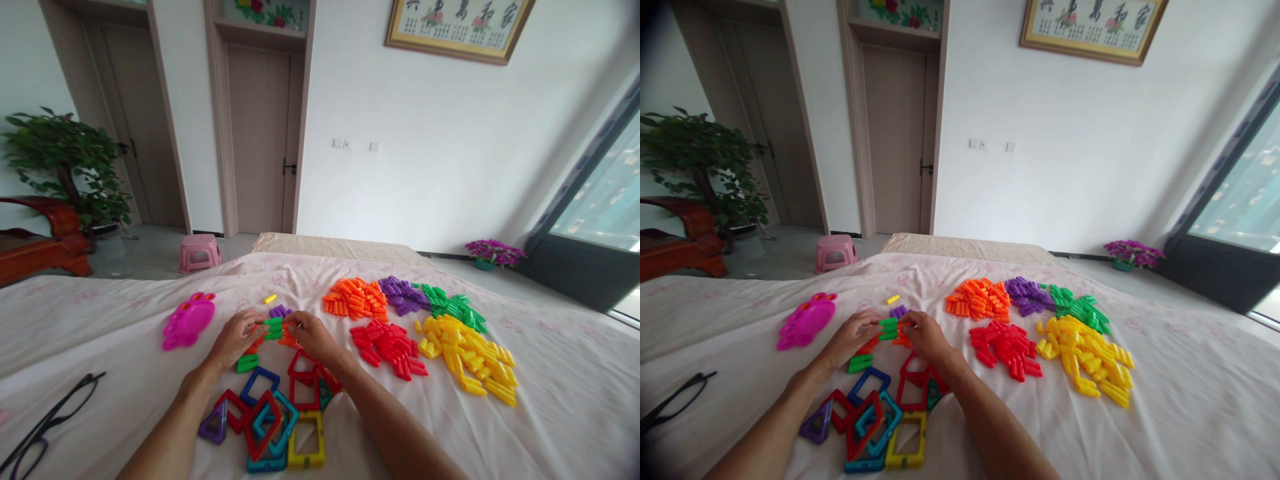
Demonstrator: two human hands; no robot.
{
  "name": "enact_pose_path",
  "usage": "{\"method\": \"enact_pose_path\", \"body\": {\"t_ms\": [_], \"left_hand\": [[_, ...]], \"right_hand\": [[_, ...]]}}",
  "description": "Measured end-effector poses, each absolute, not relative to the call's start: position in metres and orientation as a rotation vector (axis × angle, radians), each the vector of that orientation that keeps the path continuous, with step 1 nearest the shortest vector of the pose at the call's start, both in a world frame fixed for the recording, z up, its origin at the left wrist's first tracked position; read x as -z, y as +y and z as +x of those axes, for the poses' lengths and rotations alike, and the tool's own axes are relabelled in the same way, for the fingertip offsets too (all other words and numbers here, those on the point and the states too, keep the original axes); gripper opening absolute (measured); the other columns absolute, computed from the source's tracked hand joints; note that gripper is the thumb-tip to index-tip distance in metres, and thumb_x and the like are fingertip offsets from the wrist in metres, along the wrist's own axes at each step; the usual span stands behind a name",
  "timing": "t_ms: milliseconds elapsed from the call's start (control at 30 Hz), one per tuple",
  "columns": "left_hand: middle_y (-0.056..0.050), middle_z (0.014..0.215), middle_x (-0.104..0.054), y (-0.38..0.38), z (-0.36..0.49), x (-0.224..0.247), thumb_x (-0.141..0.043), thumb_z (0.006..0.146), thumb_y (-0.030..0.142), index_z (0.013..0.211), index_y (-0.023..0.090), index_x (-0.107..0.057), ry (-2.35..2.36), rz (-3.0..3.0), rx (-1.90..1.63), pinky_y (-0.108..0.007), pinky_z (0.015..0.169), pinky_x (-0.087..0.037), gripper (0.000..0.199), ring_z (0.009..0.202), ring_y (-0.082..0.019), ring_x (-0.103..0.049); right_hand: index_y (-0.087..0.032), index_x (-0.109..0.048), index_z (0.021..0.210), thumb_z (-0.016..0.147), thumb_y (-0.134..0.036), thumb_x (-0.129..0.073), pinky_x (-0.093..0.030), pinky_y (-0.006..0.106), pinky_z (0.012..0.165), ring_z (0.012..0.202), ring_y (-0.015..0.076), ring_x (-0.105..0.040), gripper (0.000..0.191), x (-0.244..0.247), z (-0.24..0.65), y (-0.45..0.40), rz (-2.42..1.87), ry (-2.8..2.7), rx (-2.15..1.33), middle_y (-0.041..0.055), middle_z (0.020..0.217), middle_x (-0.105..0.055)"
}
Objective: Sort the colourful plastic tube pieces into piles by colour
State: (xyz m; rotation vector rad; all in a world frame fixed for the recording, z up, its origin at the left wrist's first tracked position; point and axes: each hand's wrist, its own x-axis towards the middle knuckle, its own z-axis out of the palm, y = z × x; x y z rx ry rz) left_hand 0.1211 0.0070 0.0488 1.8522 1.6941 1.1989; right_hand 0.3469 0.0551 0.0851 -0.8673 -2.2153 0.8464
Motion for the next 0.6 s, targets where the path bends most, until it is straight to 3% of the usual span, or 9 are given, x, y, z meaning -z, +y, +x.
{"method": "enact_pose_path", "body": {"t_ms": [200,467,600], "left_hand": [[-0.011,0.120,-0.069,0.008,0.128,-0.049,-0.064,0.077,0.050,0.101,0.019,-0.076,1.578,1.694,-1.285,-0.039,0.100,-0.048,0.041,0.115,-0.026,-0.061],[-0.013,0.118,-0.070,0.014,0.097,-0.037,-0.056,0.079,0.055,0.114,0.014,-0.068,1.801,1.495,-1.418,-0.039,0.101,-0.046,0.055,0.114,-0.026,-0.062],[-0.013,0.129,-0.064,0.017,0.086,-0.029,-0.045,0.085,0.050,0.123,0.016,-0.061,1.984,1.427,-1.479,-0.037,0.105,-0.042,0.053,0.121,-0.025,-0.057]], "right_hand": [[-0.020,-0.069,0.097,0.080,-0.012,-0.052,-0.044,0.024,0.079,0.088,0.0161,-0.060,0.025,-0.086,0.346,0.054,-0.803,-2.234,-0.757,0.0023,0.093,-0.068],[-0.017,-0.071,0.094,0.079,-0.016,-0.054,-0.045,0.022,0.067,0.075,0.0151,-0.063,0.023,-0.095,0.375,0.090,-1.164,-2.054,-0.699,0.0035,0.084,-0.071],[-0.016,-0.071,0.099,0.079,-0.019,-0.052,-0.048,0.026,0.074,0.083,0.0174,-0.065,0.028,-0.102,0.408,0.117,-1.295,-1.864,-0.472,0.0057,0.091,-0.072]]}}
